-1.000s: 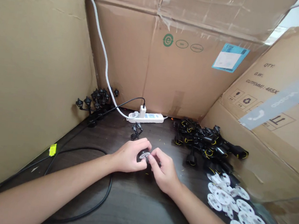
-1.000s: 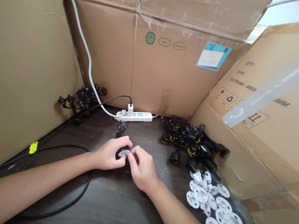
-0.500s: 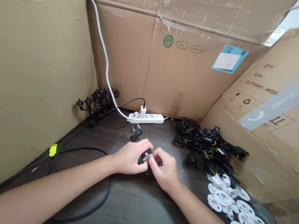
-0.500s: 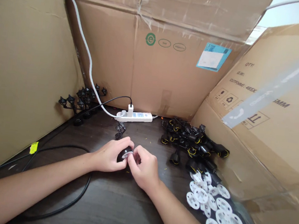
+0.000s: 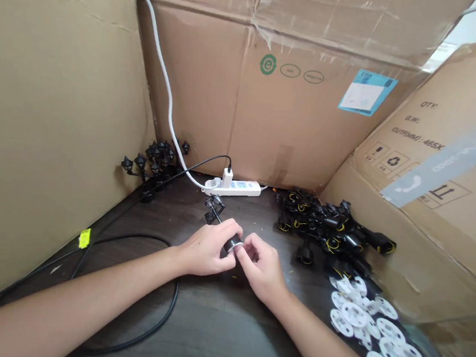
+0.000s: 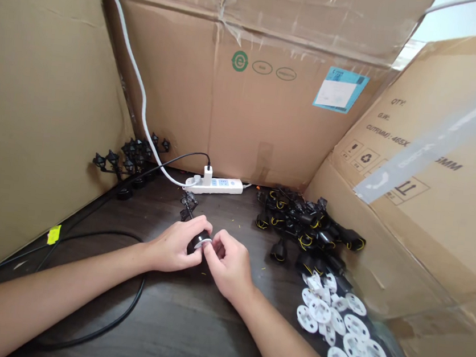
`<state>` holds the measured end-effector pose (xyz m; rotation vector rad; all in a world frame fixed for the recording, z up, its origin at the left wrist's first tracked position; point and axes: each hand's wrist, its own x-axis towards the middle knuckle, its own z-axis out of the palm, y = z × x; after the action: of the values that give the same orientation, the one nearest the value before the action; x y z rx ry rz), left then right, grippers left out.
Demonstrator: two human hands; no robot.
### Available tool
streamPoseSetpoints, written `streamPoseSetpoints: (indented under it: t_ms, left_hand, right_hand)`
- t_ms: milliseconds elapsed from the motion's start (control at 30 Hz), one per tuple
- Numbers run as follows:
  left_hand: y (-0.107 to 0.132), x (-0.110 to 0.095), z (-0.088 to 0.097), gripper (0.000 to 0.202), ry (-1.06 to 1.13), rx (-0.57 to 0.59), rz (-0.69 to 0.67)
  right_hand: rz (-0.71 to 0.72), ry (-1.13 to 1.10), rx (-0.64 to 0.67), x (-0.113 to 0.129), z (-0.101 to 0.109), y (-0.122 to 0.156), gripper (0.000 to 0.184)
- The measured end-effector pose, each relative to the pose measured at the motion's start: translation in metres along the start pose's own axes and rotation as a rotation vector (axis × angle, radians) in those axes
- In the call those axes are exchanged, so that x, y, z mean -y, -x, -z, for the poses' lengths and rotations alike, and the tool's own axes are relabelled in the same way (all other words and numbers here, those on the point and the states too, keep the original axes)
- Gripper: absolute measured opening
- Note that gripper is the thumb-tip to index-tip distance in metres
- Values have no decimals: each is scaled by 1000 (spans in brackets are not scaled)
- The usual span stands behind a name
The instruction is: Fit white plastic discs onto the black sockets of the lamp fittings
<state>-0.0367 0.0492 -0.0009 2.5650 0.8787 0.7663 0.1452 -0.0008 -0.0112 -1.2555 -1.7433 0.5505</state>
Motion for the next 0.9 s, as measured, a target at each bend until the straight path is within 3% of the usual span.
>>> streamPoseSetpoints:
  t_ms: [200,900]
  left_hand:
    - [-1,-2,3,22,26,7,11]
    - [0,0,2,21,30,7,13]
  right_hand:
    - [71,36,-81,1,0,2,13]
    - [8,-49,-23,-1,-1,0,12]
